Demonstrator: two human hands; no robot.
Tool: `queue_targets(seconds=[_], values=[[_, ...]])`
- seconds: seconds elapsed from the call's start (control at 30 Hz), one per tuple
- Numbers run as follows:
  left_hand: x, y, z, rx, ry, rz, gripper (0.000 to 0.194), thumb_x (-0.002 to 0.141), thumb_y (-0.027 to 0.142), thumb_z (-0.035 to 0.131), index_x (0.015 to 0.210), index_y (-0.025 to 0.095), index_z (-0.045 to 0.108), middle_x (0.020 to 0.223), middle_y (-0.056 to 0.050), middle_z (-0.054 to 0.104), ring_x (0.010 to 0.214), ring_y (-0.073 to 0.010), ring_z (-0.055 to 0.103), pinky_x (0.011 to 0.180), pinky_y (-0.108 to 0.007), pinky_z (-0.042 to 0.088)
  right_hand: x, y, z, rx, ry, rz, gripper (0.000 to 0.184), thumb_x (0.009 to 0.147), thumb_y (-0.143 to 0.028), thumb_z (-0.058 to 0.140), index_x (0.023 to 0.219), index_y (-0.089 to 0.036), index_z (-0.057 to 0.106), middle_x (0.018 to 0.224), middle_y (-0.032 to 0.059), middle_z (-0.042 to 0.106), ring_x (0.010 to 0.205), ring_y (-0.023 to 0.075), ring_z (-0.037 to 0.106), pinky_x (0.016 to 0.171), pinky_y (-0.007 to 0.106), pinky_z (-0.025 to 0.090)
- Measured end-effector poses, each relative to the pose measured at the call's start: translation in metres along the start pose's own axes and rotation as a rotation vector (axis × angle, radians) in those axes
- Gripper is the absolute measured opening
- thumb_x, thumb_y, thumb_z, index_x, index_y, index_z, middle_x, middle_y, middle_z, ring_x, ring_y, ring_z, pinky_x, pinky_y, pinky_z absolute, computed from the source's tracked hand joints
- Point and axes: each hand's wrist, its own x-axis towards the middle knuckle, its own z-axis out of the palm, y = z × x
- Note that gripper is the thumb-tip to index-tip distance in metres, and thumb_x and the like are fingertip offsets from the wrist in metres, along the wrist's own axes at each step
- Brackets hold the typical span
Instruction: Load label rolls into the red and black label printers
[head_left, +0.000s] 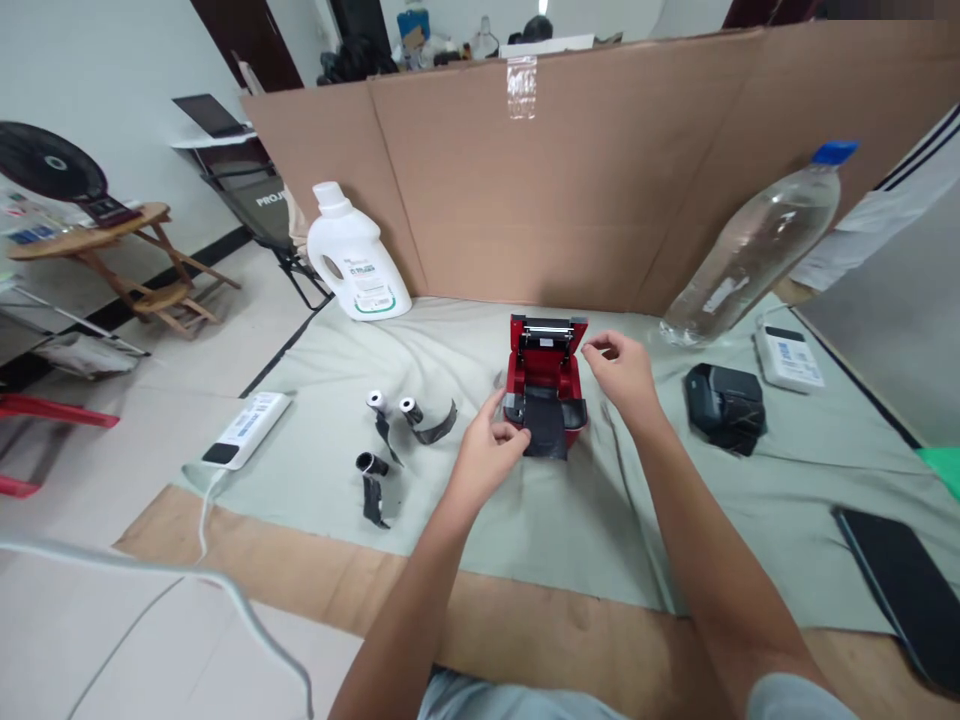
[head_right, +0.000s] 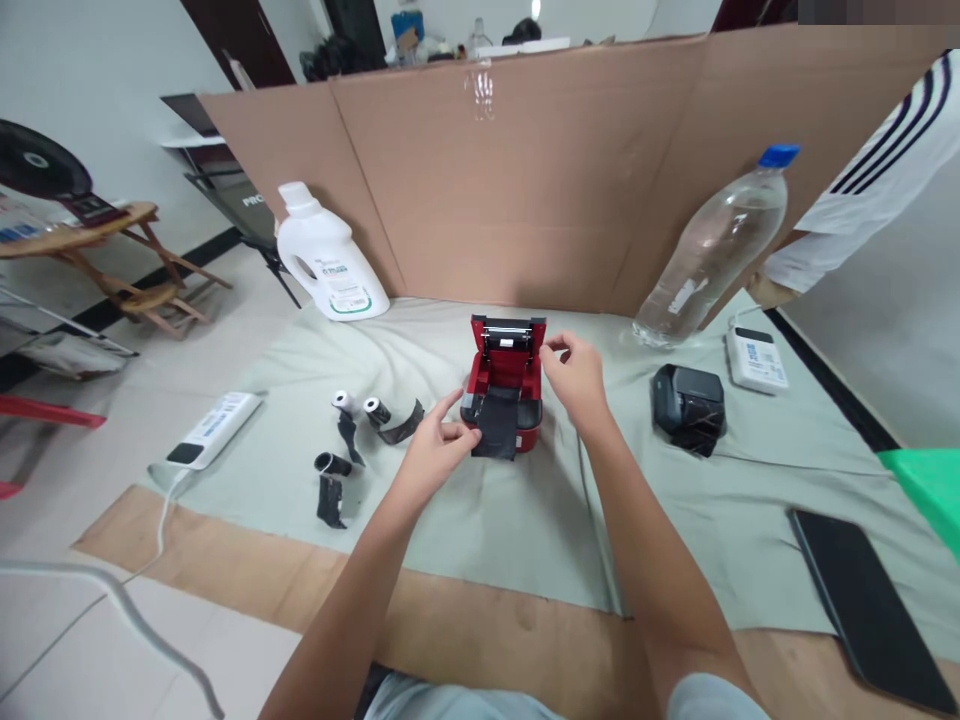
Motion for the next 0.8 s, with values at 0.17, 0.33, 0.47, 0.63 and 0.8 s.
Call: queue_targets(seconds=[0.17, 0.33, 0.47, 0.63, 0.8], values=[[-0.009, -0.006, 0.001, -0.101, 0.005, -0.023, 0.092, 0.076, 0.027, 0.074, 0.156, 0.006, 0.033, 0.06, 0.009, 0.057, 0.058, -0.009, 0.05, 0.067, -0.023, 0.041, 0.008, 0.006, 0.018, 0.145, 0.048, -0.012, 0.023, 0.081, -0.043, 0.062, 0.094, -0.024, 0.059, 0.117, 0.0074, 0.07, 0.086, 0.0206, 0.059, 0.081, 0.038, 0.047], [-0.012, -0.012, 0.001, -0.141, 0.009, -0.032, 0.092, 0.075, 0.029, 0.077, 0.154, 0.006, 0.036, 0.059, 0.009, 0.055, 0.058, -0.0089, 0.049, 0.066, -0.022, 0.04, 0.012, 0.009, 0.025, 0.302, 0.067, 0.007, 0.029, 0.084, -0.052, 0.062, 0.092, -0.025, 0.052, 0.098, 0.0027, 0.066, 0.082, 0.0175, 0.058, 0.082, 0.036, 0.048], [-0.012, -0.016, 0.001, -0.14, 0.001, -0.029, 0.091, 0.076, 0.031, 0.077, 0.154, 0.008, 0.037, 0.061, 0.008, 0.055, 0.058, -0.0088, 0.049, 0.065, -0.022, 0.039, -0.006, 0.015, 0.01, 0.277, -0.05, -0.024, 0.028, 0.082, -0.047, 0.066, 0.093, -0.025, 0.053, 0.1, 0.0024, 0.065, 0.085, 0.0183, 0.056, 0.079, 0.035, 0.047], [-0.009, -0.019, -0.002, -0.072, -0.045, 0.0, 0.088, 0.081, 0.03, 0.071, 0.158, 0.012, 0.033, 0.065, 0.008, 0.056, 0.06, -0.0082, 0.049, 0.065, -0.022, 0.039, -0.038, 0.029, -0.001, 0.312, -0.236, 0.167, 0.053, 0.075, -0.046, 0.074, 0.121, -0.029, 0.054, 0.143, 0.0078, 0.052, 0.112, 0.024, 0.057, 0.09, 0.041, 0.052], [-0.001, -0.009, -0.011, -0.013, -0.17, -0.022, 0.099, 0.081, 0.026, 0.071, 0.164, 0.016, 0.018, 0.063, 0.009, 0.054, 0.059, -0.0087, 0.048, 0.062, -0.022, 0.038, -0.043, 0.03, 0.006, 0.497, -0.316, 0.285, 0.059, 0.077, -0.041, 0.067, 0.133, -0.033, 0.05, 0.148, 0.0059, 0.052, 0.127, 0.0247, 0.057, 0.1, 0.042, 0.052]])
